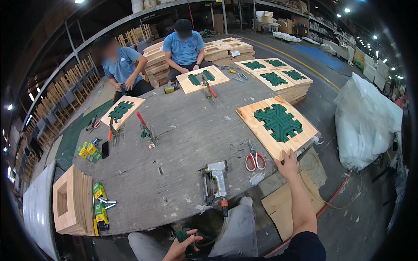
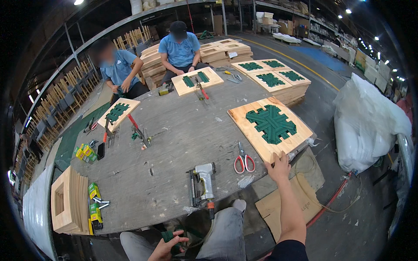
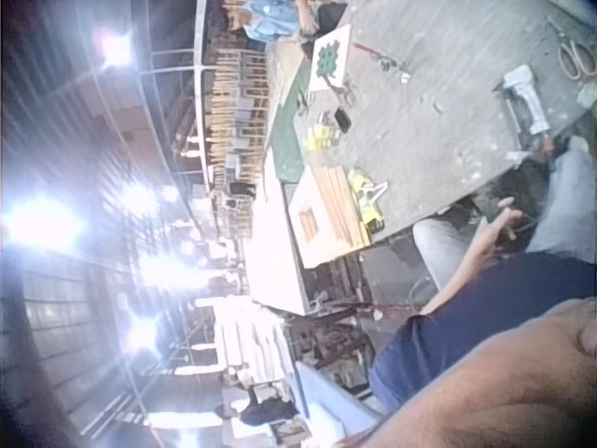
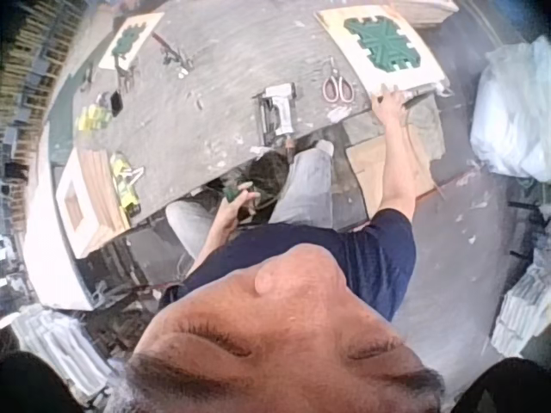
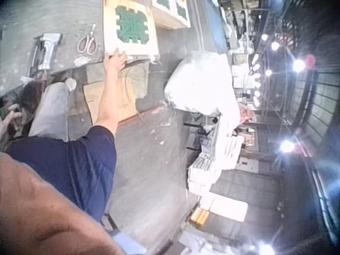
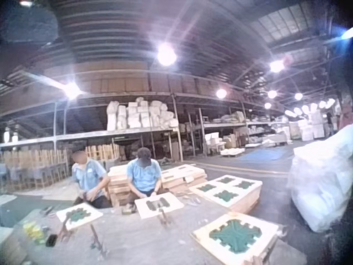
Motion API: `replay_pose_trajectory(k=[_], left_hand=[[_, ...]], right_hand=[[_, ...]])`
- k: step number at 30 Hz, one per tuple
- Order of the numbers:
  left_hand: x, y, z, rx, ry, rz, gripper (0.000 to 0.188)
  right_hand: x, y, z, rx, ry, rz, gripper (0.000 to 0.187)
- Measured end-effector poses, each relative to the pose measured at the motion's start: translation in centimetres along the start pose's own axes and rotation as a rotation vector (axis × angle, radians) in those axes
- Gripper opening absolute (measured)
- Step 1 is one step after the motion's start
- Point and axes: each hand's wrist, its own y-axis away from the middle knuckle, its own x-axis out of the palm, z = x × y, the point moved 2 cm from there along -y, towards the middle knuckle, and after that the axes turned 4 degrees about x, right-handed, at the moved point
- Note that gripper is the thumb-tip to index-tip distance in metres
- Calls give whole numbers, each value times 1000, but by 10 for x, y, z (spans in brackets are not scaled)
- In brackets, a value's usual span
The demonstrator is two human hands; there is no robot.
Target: The person weaves green fabric strips into a square wooden frame to create a cushion inset. They use a staple gun to secure the fabric strips to the wood, alternating the weaving direction to form a grid pattern. The person works on multiple frames, completing one and moving to the next.
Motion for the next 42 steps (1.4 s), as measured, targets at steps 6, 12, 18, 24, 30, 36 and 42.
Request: replay_pose_trajectory(k=[6,12,18,24,30,36,42], left_hand=[[-14,2,8,19,23,26,45],[-17,2,14,9,-4,15,47],[-26,7,17,-20,-35,-2,46],[-39,24,13,34,28,3,58],[-52,26,-24,311,63,-48,53],[-70,56,-63,754,-610,-145,49],[-101,67,-106,841,-1067,-192,72]], right_hand=[[4,1,-14,-64,85,-96,74],[7,-13,-11,-80,151,-75,74],[-2,-30,-7,-49,144,-26,74],[3,-37,7,-115,176,82,81],[-10,23,31,-417,-327,-349,48],[70,258,230,-808,-876,554,31],[127,361,315,-1068,-935,1237,19]])
